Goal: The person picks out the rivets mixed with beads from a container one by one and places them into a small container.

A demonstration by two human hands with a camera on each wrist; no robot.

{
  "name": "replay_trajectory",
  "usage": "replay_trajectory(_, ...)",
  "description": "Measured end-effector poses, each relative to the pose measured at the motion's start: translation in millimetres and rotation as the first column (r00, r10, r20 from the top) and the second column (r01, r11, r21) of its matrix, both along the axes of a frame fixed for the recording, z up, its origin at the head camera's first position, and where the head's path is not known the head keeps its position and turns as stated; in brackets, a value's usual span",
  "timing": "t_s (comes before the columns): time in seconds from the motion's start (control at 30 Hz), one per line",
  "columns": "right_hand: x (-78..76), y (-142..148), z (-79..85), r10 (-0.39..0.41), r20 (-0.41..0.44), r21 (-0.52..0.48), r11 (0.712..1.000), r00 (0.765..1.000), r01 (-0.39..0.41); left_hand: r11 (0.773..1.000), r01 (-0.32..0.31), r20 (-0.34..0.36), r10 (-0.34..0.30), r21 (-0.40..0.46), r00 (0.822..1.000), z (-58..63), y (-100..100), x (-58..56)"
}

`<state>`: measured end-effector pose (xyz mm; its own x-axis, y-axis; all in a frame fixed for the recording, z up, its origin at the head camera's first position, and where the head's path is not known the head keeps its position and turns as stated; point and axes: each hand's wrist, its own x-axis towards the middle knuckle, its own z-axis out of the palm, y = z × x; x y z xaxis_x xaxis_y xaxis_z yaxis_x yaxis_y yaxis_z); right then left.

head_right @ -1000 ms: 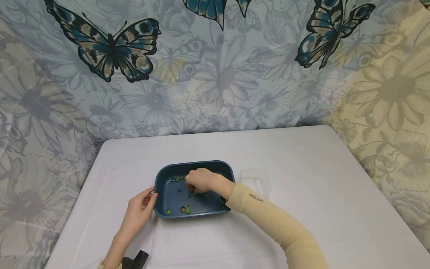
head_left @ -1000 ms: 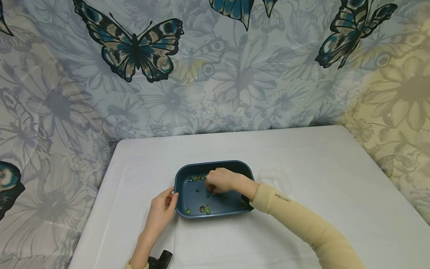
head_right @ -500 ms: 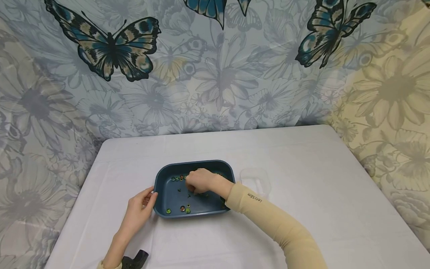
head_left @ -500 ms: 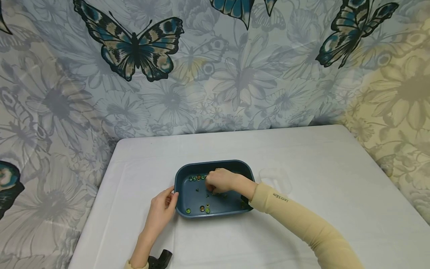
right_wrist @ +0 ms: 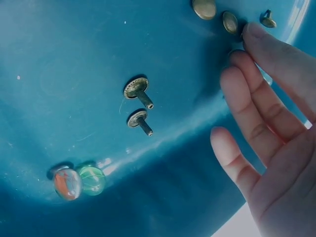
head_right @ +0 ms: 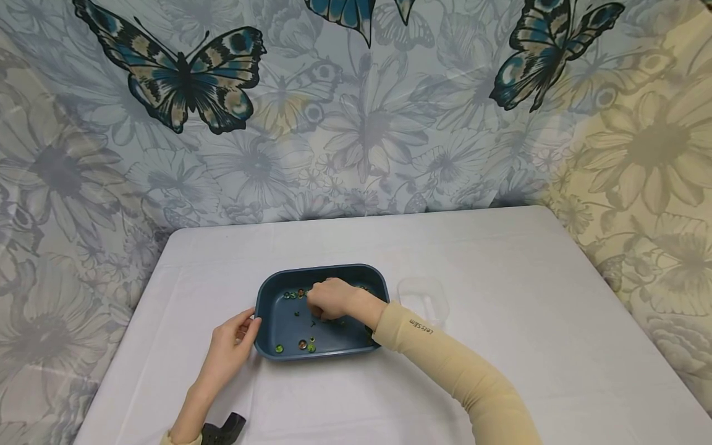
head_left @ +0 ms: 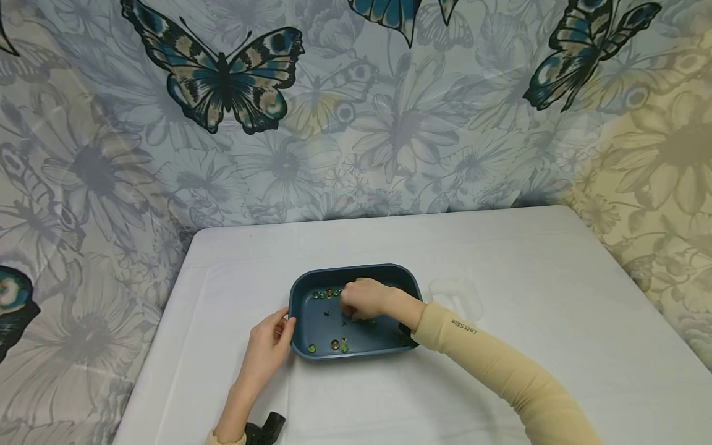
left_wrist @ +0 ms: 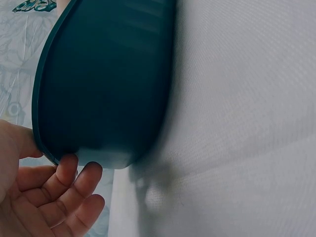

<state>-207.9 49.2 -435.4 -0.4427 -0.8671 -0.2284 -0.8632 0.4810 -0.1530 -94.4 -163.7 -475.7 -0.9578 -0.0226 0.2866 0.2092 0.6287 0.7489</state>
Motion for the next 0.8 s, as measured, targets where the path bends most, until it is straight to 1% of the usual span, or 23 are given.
replay_trajectory(0.13, -0.8, 0.3, -0.7, 0.009, 0.001, -0.013, 1.000, 1.000, -0.009, 1.000, -0.003, 0.007, 0.003, 0.004, 1.000, 0.2, 0.3, 0.2)
replay_trajectory(0.4, -2.0, 1.2, -3.1, 0.028, -0.012, -0.034, 0.999, 1.000, -0.028, 1.000, 0.002, -0.002, -0.002, 0.003, 1.000, 0.8, 0.3, 0.0)
replay_trajectory(0.8, -4.1, 3.0, -4.1, 0.031, -0.011, -0.049, 0.998, 0.999, -0.032, 1.000, 0.002, 0.008, -0.002, 0.014, 1.000, 1.7, 0.3, -0.4)
